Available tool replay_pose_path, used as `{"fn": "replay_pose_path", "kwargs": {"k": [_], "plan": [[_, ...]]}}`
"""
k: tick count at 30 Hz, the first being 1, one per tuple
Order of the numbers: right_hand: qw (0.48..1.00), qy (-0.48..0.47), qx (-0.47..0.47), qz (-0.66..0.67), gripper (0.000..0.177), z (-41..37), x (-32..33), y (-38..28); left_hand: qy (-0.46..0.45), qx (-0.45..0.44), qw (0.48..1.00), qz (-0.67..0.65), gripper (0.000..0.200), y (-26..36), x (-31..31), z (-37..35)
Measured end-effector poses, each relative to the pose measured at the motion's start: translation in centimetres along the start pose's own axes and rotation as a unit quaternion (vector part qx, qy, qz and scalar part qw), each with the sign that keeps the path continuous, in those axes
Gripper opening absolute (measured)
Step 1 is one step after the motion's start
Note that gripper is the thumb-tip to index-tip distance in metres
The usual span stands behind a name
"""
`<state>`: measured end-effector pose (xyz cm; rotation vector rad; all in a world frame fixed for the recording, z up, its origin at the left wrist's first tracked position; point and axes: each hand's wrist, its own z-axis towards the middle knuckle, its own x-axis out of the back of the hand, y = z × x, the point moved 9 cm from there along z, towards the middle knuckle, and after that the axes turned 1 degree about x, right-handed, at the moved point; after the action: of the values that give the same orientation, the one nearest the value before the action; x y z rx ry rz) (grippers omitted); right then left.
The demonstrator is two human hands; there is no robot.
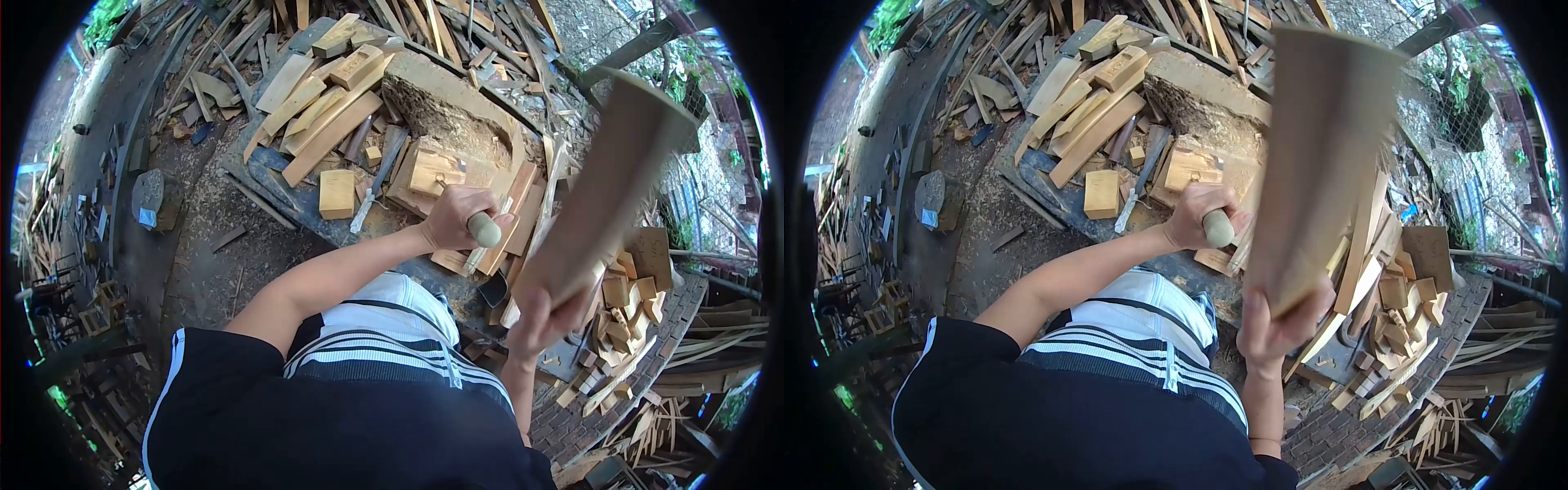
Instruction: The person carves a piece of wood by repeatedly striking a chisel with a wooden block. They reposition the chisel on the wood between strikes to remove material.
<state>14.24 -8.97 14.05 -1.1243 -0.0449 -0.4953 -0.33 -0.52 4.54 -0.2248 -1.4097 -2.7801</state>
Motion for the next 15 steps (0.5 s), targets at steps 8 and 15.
{"fn": "replay_pose_path", "kwargs": {"k": [8, 15], "plan": [[0.984, -0.154, -0.070, -0.061, 0.047, 0.2, -3.2, 1.9, 0.076, 0.016, 0.997, -0.019, 0.012, -0.7, 1.9, 1.1], [0.987, -0.018, -0.156, 0.027, 0.045, 0.3, -1.1, 5.1, 0.298, 0.249, 0.908, -0.156, 0.019, -7.7, 9.1, 4.3]]}}
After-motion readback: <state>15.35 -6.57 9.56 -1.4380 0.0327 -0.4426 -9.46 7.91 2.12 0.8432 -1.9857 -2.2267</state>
